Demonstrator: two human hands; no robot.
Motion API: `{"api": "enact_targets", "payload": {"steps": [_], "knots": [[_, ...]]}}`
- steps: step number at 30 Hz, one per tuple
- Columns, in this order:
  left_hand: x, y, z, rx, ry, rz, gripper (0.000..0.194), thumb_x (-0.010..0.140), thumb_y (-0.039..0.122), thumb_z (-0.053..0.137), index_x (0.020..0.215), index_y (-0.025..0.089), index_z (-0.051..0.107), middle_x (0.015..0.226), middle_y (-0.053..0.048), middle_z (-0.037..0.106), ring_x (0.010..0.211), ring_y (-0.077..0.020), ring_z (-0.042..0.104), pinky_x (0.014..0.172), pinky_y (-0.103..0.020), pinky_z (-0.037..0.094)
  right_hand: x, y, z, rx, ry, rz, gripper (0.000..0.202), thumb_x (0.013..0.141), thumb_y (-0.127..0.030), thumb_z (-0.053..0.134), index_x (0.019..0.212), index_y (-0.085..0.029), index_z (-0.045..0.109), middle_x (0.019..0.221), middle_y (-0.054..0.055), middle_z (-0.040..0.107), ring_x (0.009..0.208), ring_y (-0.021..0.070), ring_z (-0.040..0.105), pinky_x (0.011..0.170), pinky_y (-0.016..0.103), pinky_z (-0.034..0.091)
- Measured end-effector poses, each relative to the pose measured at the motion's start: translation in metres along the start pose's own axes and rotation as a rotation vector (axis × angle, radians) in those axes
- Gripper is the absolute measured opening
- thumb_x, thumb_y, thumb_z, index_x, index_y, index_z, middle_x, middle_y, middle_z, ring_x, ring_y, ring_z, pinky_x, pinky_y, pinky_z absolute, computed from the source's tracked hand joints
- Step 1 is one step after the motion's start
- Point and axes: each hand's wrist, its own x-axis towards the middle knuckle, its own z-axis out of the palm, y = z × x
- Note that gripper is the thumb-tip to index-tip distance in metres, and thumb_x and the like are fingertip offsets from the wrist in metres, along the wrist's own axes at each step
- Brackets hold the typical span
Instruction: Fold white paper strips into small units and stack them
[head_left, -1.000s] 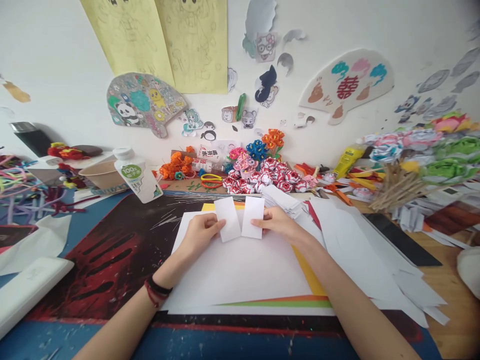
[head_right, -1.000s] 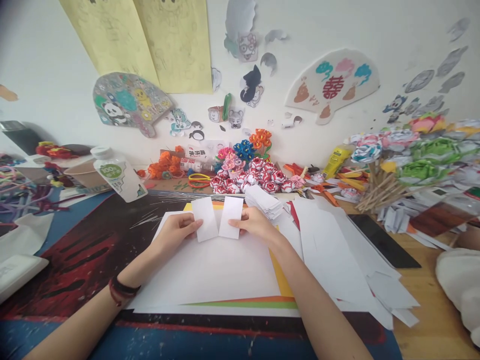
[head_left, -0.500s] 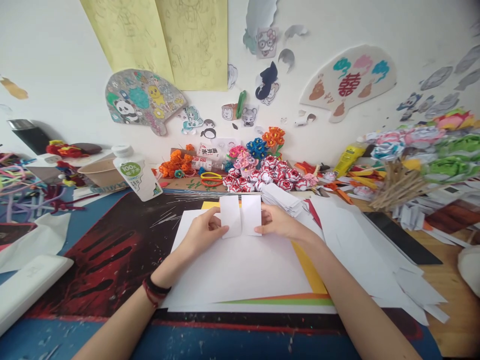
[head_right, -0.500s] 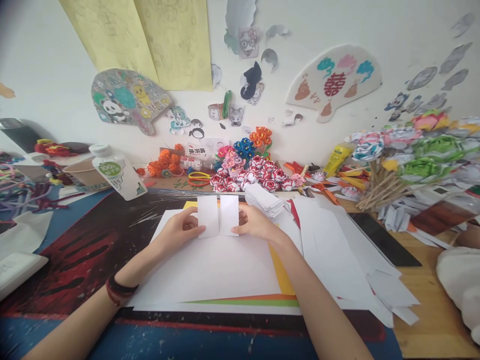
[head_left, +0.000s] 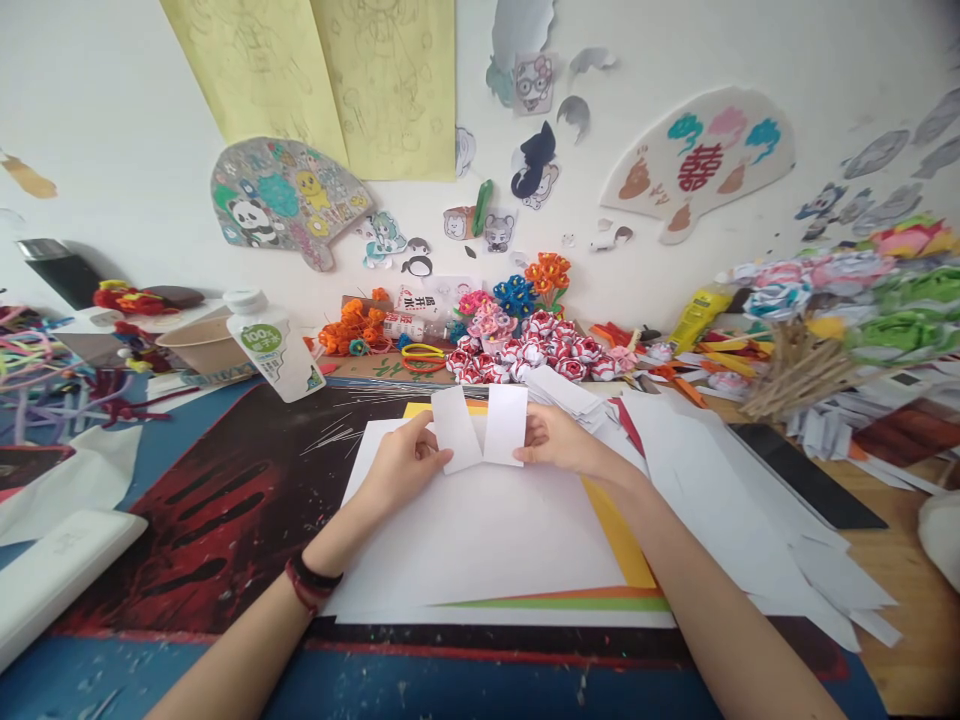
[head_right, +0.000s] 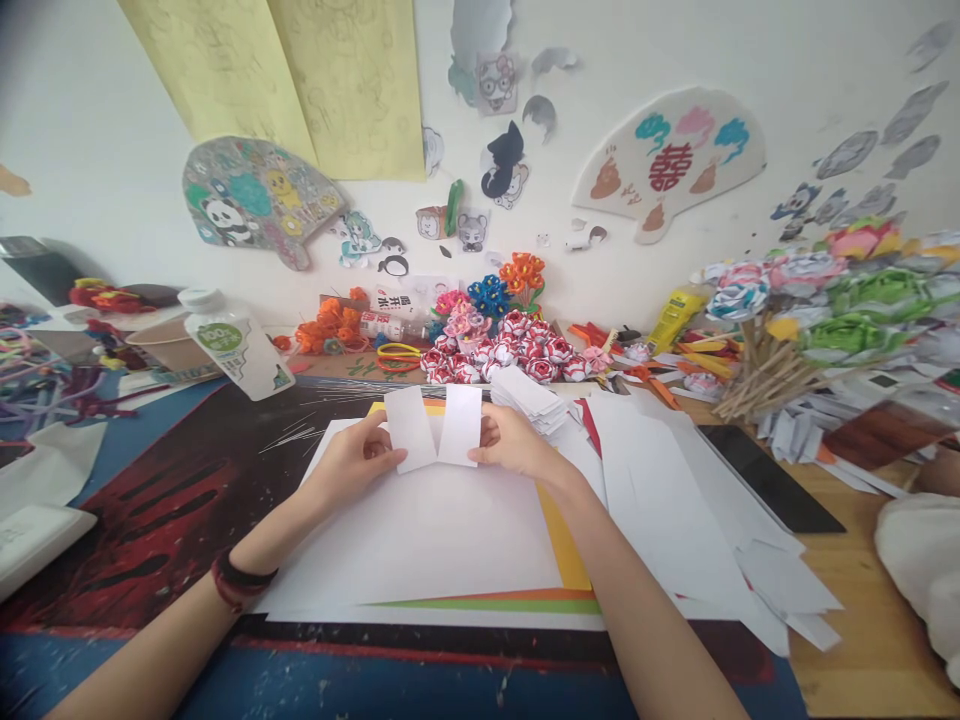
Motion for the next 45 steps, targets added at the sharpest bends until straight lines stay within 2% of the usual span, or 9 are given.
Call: {"api": "enact_targets", "payload": {"steps": [12, 19, 23, 26, 28, 32, 37, 41, 45], "knots": [[0.000, 0.000, -0.004, 0.055, 0.018, 0.000, 0.036, 0.073, 0.026, 0.062, 0.108, 0.019, 0.056, 0.067, 0.004, 0.063, 0.059, -0.0132, 0.051, 0.058, -0.023, 0.036, 0.000, 0.000, 0.000, 0.019, 0.024, -0.011, 0.052, 0.061, -0.018, 0.076, 0.110, -0.015, 0.057, 0.093, 0.007, 0.069, 0.078, 0.0193, 0.066, 0.068, 0.030, 0.052], [0.003, -0.005, -0.011, -0.002, 0.096, 0.007, 0.035, 0.075, 0.029, 0.061, 0.108, 0.019, 0.059, 0.067, 0.003, 0.065, 0.058, -0.0136, 0.053, 0.058, -0.023, 0.037, 0.000, -0.003, -0.006, -0.034, 0.119, 0.023, 0.049, 0.057, -0.017, 0.076, 0.103, -0.013, 0.060, 0.088, 0.007, 0.069, 0.072, 0.0187, 0.065, 0.066, 0.030, 0.051], [0.003, -0.002, -0.010, -0.168, 0.033, 0.054, 0.031, 0.077, 0.033, 0.061, 0.104, 0.016, 0.059, 0.065, 0.003, 0.059, 0.059, -0.0122, 0.051, 0.058, -0.022, 0.036, -0.001, -0.010, -0.002, -0.035, 0.078, 0.028, 0.048, 0.062, -0.019, 0.075, 0.108, -0.014, 0.061, 0.089, 0.007, 0.069, 0.075, 0.0193, 0.066, 0.069, 0.030, 0.051], [0.001, 0.003, -0.005, -0.287, -0.079, 0.085, 0.023, 0.080, 0.037, 0.058, 0.087, 0.016, 0.058, 0.060, 0.005, 0.050, 0.056, -0.0107, 0.046, 0.055, -0.021, 0.033, -0.001, -0.014, 0.005, -0.012, 0.050, 0.022, 0.044, 0.066, -0.023, 0.074, 0.108, -0.013, 0.063, 0.086, 0.007, 0.070, 0.075, 0.0195, 0.066, 0.069, 0.030, 0.051], [-0.001, 0.005, -0.001, -0.278, -0.102, 0.066, 0.023, 0.081, 0.038, 0.057, 0.074, 0.016, 0.053, 0.056, 0.006, 0.046, 0.053, -0.0097, 0.042, 0.052, -0.021, 0.031, 0.000, -0.015, 0.010, 0.029, -0.003, -0.001, 0.039, 0.069, -0.026, 0.073, 0.105, -0.013, 0.066, 0.087, 0.008, 0.070, 0.076, 0.0193, 0.066, 0.069, 0.030, 0.051], [-0.004, 0.005, 0.005, -0.118, -0.013, 0.035, 0.030, 0.081, 0.037, 0.056, 0.061, 0.018, 0.043, 0.050, 0.006, 0.046, 0.049, -0.0098, 0.040, 0.050, -0.021, 0.029, 0.000, -0.018, 0.018, 0.109, -0.118, -0.055, 0.031, 0.074, -0.032, 0.072, 0.098, -0.012, 0.069, 0.090, 0.009, 0.070, 0.076, 0.0185, 0.064, 0.070, 0.030, 0.051], [-0.007, 0.006, 0.007, -0.087, 0.003, 0.030, 0.024, 0.083, 0.039, 0.052, 0.071, 0.019, 0.055, 0.052, 0.003, 0.059, 0.051, -0.0135, 0.051, 0.056, -0.023, 0.037, -0.005, -0.026, 0.024, 0.102, -0.206, -0.067, 0.036, 0.081, -0.041, 0.065, 0.101, -0.012, 0.069, 0.088, 0.009, 0.068, 0.076, 0.0183, 0.062, 0.068, 0.030, 0.051], [-0.008, 0.008, 0.009, -0.096, 0.018, 0.024, 0.025, 0.083, 0.042, 0.052, 0.073, 0.019, 0.056, 0.051, 0.003, 0.060, 0.049, -0.0141, 0.052, 0.055, -0.023, 0.037, -0.008, -0.034, 0.029, 0.109, -0.245, -0.053, 0.041, 0.083, -0.046, 0.061, 0.105, -0.012, 0.067, 0.090, 0.009, 0.067, 0.078, 0.0186, 0.061, 0.066, 0.029, 0.050], [-0.008, 0.010, 0.011, -0.107, 0.049, 0.025, 0.027, 0.084, 0.042, 0.053, 0.070, 0.019, 0.054, 0.053, 0.002, 0.060, 0.052, -0.0141, 0.052, 0.056, -0.024, 0.038, -0.009, -0.039, 0.032, 0.109, -0.258, -0.041, 0.041, 0.082, -0.050, 0.060, 0.101, -0.014, 0.067, 0.087, 0.008, 0.066, 0.077, 0.0181, 0.061, 0.066, 0.029, 0.050]]}}
